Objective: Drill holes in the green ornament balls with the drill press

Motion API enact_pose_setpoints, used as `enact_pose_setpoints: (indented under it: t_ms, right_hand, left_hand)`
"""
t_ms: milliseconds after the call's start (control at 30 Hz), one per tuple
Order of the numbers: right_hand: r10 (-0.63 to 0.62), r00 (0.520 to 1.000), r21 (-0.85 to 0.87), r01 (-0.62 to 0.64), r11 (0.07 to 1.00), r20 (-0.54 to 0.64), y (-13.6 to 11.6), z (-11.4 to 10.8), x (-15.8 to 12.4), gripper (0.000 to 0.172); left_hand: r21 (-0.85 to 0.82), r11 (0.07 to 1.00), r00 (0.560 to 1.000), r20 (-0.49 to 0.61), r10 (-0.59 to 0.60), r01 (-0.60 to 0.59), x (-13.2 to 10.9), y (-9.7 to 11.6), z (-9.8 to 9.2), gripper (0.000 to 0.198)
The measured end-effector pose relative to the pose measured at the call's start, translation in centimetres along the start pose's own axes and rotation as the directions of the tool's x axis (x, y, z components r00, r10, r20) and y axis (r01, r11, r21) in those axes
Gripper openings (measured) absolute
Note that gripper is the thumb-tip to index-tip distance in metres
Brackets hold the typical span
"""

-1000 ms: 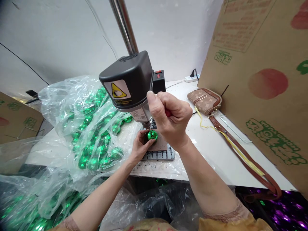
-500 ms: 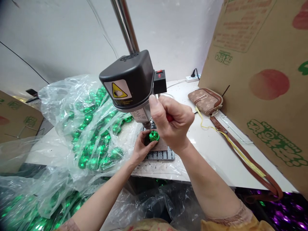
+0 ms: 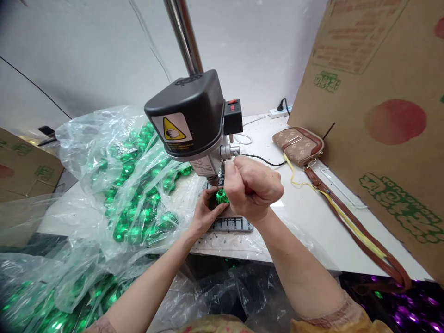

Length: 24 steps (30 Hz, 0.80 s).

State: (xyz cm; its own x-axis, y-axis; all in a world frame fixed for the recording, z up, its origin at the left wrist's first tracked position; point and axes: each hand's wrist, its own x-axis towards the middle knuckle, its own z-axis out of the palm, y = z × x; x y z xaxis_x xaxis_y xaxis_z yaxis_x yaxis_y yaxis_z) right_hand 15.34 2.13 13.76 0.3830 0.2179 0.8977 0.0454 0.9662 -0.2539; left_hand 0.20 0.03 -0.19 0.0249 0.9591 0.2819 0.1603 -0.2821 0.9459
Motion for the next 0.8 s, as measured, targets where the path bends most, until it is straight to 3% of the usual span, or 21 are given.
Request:
enact_pose_setpoints:
  t_ms: [267,667,800]
  right_hand:
    - [-0.06,0.998,-0.007,0.06,0.998,-0.032,0.3,-0.1,-0.5,0.046]
    - [-0.135,0.989,0.046,0.132,0.99,0.065,0.9,-1.1,-1.9,0.043]
    - [-0.079,0.996,-0.001,0.079,0.997,0.052,0.3,-0.8,-1.3,0.045]
  left_hand:
    - [-0.035,0.999,1.0,-0.006,-0.01,0.009,0.0,-0.1,0.1,0.047]
    - [-0.029,1.0,1.0,-0.019,-0.009,0.008,0.0,-0.2,0.1,0.046]
    - [-0.026,1.0,1.0,-0.014,0.001,-0.001,0.0,-0.2,0.1,0.044]
